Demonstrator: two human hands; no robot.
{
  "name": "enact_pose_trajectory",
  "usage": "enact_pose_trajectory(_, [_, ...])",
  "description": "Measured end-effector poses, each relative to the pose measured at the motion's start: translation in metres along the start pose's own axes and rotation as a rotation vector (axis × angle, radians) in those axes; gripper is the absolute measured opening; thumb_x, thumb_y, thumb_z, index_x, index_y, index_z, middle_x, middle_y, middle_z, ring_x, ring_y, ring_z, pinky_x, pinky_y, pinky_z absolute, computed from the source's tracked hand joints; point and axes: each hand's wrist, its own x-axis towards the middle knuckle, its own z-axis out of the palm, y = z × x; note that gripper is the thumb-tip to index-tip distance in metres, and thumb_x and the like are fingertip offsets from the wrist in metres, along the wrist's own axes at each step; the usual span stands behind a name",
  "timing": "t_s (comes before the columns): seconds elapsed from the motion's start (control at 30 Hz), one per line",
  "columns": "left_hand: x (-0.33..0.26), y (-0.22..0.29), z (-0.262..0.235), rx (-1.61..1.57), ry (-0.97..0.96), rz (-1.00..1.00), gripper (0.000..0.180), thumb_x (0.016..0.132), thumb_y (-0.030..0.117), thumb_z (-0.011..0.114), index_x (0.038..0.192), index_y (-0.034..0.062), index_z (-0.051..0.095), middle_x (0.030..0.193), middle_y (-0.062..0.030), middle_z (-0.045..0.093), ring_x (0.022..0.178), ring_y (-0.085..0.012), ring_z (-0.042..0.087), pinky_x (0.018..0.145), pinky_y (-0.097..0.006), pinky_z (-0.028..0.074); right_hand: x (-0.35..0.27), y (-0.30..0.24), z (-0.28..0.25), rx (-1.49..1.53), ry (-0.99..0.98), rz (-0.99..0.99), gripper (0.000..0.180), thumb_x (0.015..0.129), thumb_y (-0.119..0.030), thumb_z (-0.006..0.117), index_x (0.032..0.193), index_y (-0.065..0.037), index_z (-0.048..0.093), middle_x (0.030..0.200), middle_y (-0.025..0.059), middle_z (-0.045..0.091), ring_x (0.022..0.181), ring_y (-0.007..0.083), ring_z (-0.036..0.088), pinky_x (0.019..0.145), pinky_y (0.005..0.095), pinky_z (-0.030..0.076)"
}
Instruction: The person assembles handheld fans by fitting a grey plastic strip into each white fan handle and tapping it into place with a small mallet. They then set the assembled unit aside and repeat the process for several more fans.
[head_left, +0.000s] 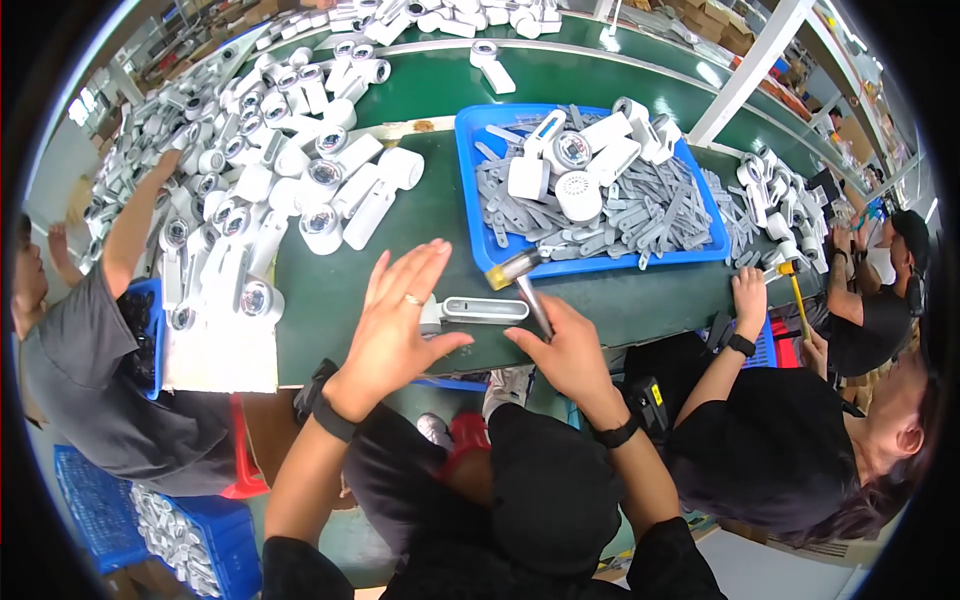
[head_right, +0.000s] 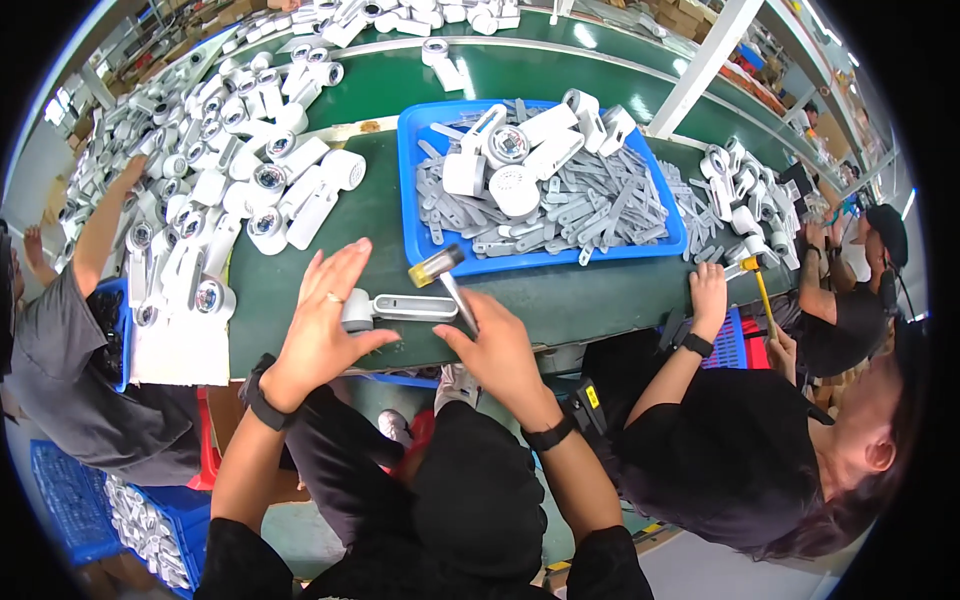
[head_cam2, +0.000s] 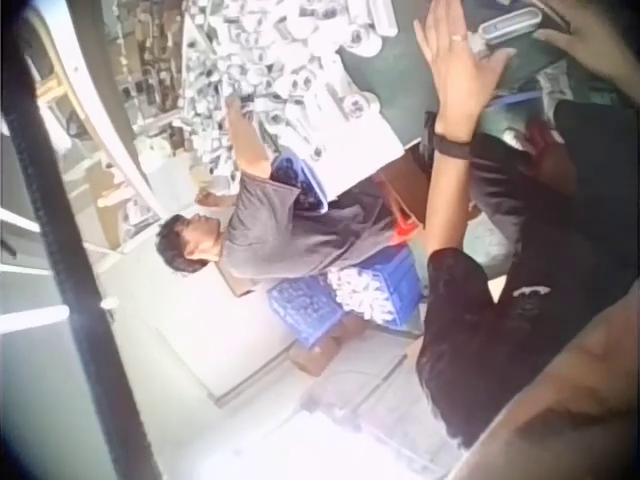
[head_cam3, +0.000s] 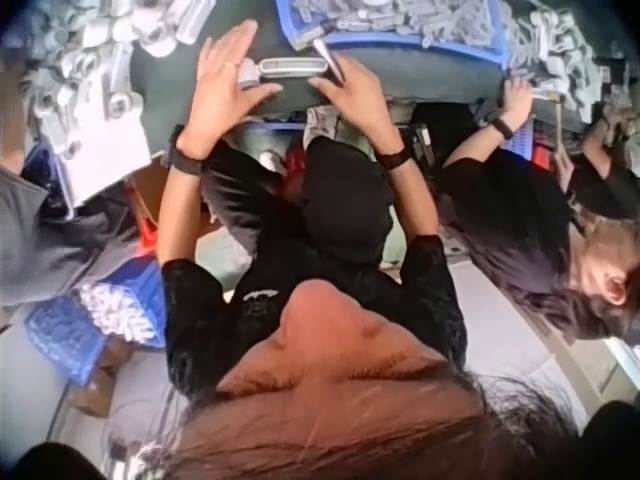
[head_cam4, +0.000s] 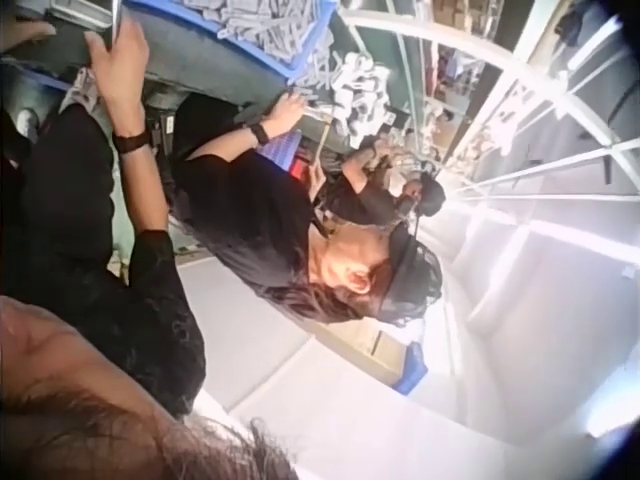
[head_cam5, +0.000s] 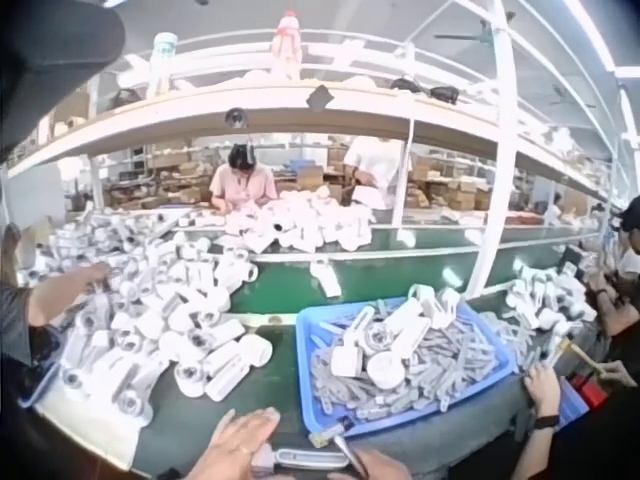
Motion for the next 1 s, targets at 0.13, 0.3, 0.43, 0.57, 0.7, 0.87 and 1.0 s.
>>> enact_pose_trajectory(0.13, [-0.027, -0.013, -0.006, -0.194, -0.098, -0.220, 0.109, 0.069, 0.007, 0.094, 0.162, 0.0085, 0.037, 0.161, -0.0199, 0.045, 0.145, -0.0399, 0.047, 0.121, -0.045, 0.039, 0.007, -0.006, 0.007, 0.131, -0.074, 0.105, 0.033, 0.098, -0.018, 0.075, 0.126, -0.003, 0.070, 0.088, 0.0026, 0.067, 0.075, 0.0116, 0.059, 0.069, 0.0288, 0.049])
enact_pose_trajectory(0.3, [-0.035, -0.008, -0.009, -0.248, 0.048, -0.313, 0.085, 0.079, 0.007, 0.088, 0.153, 0.0047, 0.047, 0.144, -0.0208, 0.059, 0.132, -0.0373, 0.059, 0.112, -0.043, 0.047, 0.021, -0.009, -0.001, 0.473, -0.199, 0.498, 0.025, 0.108, -0.023, 0.062, 0.122, -0.003, 0.069, 0.073, 0.0002, 0.064, 0.047, 0.0054, 0.048, 0.044, 0.0253, 0.035])
enact_pose_trajectory(0.43, [-0.028, -0.016, -0.014, -0.337, -0.026, -0.511, 0.050, 0.094, 0.021, 0.078, 0.136, 0.0014, 0.059, 0.112, -0.0169, 0.073, 0.103, -0.0358, 0.072, 0.097, -0.042, 0.055, 0.020, -0.020, -0.012, 0.449, -0.146, 0.503, 0.031, 0.110, -0.028, 0.059, 0.125, -0.003, 0.067, 0.068, 0.0024, 0.065, 0.041, 0.0036, 0.041, 0.039, 0.0240, 0.030])
enact_pose_trajectory(0.57, [-0.007, -0.015, -0.019, -0.096, -0.166, -0.512, 0.036, 0.104, 0.031, 0.062, 0.123, 0.0003, 0.061, 0.113, -0.0246, 0.069, 0.100, -0.0419, 0.071, 0.089, -0.048, 0.056, 0.010, 0.003, -0.038, 0.627, -0.049, 0.552, 0.032, 0.110, -0.030, 0.061, 0.126, -0.003, 0.068, 0.064, 0.0020, 0.061, 0.039, 0.0045, 0.041, 0.037, 0.0237, 0.029])
enact_pose_trajectory(0.7, [-0.002, -0.019, -0.017, 0.113, -0.248, -0.429, 0.038, 0.103, 0.032, 0.062, 0.122, -0.0010, 0.062, 0.124, -0.0241, 0.067, 0.100, -0.0448, 0.070, 0.089, -0.051, 0.056, 0.006, 0.032, -0.054, 0.790, 0.098, 0.410, 0.030, 0.112, -0.027, 0.053, 0.121, 0.000, 0.065, 0.061, 0.0030, 0.058, 0.036, 0.0083, 0.043, 0.036, 0.0237, 0.030])
enact_pose_trajectory(0.87, [0.000, -0.021, -0.015, 0.380, 0.106, -0.121, 0.040, 0.097, 0.028, 0.072, 0.126, 0.0012, 0.067, 0.127, -0.0165, 0.069, 0.108, -0.0375, 0.070, 0.091, -0.047, 0.057, 0.017, 0.052, -0.058, 0.890, 0.146, 0.298, 0.027, 0.112, -0.025, 0.053, 0.111, 0.001, 0.062, 0.061, 0.0068, 0.060, 0.038, 0.0118, 0.048, 0.037, 0.0252, 0.036])
enact_pose_trajectory(1.0, [0.062, 0.000, -0.017, 0.148, 0.060, -0.059, 0.028, 0.089, 0.011, 0.079, 0.116, 0.0041, 0.073, 0.114, -0.0151, 0.074, 0.107, -0.0366, 0.070, 0.090, -0.043, 0.057, 0.010, 0.074, -0.051, 0.883, 0.177, 0.225, 0.024, 0.112, -0.021, 0.052, 0.108, 0.001, 0.061, 0.056, 0.0076, 0.057, 0.035, 0.0128, 0.045, 0.034, 0.0250, 0.035])
